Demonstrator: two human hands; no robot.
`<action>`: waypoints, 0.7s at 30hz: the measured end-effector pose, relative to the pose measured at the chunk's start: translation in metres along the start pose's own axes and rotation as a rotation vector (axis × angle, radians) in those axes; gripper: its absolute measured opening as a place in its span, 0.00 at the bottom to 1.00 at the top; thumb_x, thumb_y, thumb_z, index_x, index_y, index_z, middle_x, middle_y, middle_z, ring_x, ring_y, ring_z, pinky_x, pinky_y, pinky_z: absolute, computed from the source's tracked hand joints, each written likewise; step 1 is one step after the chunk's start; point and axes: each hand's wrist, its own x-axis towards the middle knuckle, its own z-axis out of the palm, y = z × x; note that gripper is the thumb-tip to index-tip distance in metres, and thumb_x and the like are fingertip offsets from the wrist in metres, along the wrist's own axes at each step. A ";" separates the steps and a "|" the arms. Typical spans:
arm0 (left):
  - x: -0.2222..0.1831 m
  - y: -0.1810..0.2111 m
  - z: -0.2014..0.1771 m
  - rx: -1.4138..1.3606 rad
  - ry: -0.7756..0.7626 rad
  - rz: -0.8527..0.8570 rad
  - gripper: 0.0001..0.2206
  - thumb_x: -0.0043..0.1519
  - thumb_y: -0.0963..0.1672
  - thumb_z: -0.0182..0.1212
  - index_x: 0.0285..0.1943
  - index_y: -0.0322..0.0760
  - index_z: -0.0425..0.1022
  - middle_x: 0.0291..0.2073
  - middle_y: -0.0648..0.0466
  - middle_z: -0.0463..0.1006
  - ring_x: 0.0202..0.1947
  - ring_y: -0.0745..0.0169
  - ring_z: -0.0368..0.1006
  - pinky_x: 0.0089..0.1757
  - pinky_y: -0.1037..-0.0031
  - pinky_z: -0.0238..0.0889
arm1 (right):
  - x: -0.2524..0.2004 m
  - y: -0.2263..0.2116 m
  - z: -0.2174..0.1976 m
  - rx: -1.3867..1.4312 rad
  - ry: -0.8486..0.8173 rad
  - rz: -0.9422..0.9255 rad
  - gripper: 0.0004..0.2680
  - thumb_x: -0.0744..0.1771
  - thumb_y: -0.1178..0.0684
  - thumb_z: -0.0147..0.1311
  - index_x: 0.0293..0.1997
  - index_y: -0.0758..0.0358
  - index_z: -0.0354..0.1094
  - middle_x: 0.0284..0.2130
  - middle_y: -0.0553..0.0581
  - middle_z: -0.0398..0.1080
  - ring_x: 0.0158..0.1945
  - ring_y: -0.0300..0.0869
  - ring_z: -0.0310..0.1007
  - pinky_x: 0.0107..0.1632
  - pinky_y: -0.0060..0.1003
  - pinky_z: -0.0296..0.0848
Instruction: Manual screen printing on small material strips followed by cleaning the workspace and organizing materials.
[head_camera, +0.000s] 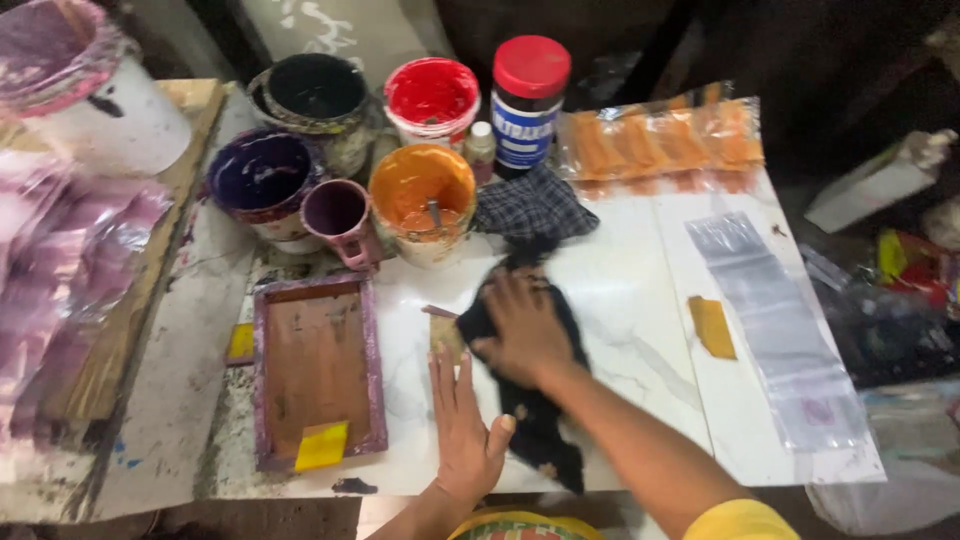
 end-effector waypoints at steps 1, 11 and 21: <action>-0.001 -0.001 0.002 -0.006 -0.006 0.009 0.41 0.67 0.63 0.32 0.78 0.28 0.48 0.78 0.30 0.41 0.79 0.25 0.30 0.69 0.40 0.33 | -0.004 0.003 0.028 0.001 0.006 0.011 0.34 0.68 0.30 0.43 0.79 0.57 0.35 0.79 0.60 0.26 0.80 0.57 0.22 0.74 0.61 0.33; -0.004 0.002 0.001 0.087 -0.078 -0.086 0.44 0.63 0.66 0.26 0.81 0.38 0.45 0.80 0.38 0.38 0.80 0.28 0.25 0.67 0.34 0.28 | -0.165 0.030 0.034 0.276 0.290 -0.522 0.24 0.58 0.45 0.63 0.61 0.53 0.66 0.60 0.56 0.65 0.61 0.60 0.62 0.60 0.57 0.54; 0.002 0.000 0.003 0.145 -0.164 -0.115 0.42 0.65 0.64 0.29 0.80 0.34 0.47 0.79 0.38 0.43 0.78 0.30 0.34 0.67 0.38 0.31 | -0.061 0.141 0.030 -0.330 0.440 0.120 0.28 0.62 0.40 0.53 0.69 0.60 0.58 0.75 0.61 0.51 0.72 0.58 0.55 0.64 0.53 0.62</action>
